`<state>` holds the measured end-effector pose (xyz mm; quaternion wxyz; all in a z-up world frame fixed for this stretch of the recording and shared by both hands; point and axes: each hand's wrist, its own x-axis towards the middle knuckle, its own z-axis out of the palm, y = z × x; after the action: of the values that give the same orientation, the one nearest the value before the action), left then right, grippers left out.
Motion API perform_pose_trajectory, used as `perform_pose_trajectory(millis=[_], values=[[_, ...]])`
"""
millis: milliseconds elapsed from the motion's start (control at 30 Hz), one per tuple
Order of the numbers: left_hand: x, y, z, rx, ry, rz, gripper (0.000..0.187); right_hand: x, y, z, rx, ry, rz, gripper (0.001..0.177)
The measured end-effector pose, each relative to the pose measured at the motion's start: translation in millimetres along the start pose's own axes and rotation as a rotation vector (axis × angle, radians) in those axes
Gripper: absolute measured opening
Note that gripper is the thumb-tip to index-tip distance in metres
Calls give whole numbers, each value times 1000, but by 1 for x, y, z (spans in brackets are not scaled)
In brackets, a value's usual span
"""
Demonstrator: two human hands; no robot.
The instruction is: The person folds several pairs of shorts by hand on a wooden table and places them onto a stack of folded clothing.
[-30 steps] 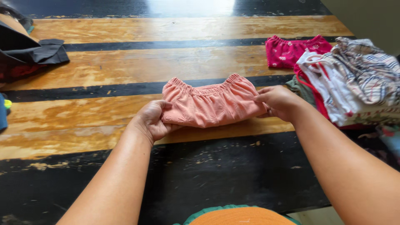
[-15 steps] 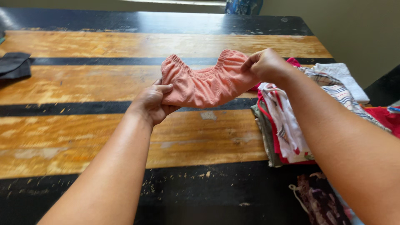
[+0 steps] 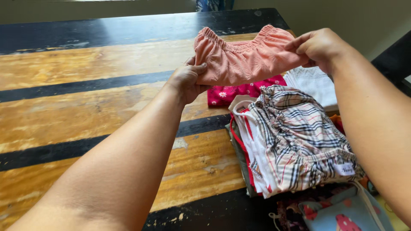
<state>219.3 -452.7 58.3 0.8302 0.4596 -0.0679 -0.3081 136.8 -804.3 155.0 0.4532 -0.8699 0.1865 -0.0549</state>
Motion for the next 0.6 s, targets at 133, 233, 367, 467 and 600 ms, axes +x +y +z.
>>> perform_pose_trajectory(millis=[133,233,367,467,600], values=[[26,-32,8,-101,-116,-10,45,21,51,7,-71,54,145,43],[32,-54,13,97,253,-269,73,24,71,21,-319,-58,391,40],[45,-79,7,890,628,-310,74,24,82,45,-507,-207,384,43],[53,-90,1,1166,740,-259,81,24,85,55,-434,-305,399,53],[54,-86,7,1190,666,-263,85,22,84,59,-169,-451,484,56]])
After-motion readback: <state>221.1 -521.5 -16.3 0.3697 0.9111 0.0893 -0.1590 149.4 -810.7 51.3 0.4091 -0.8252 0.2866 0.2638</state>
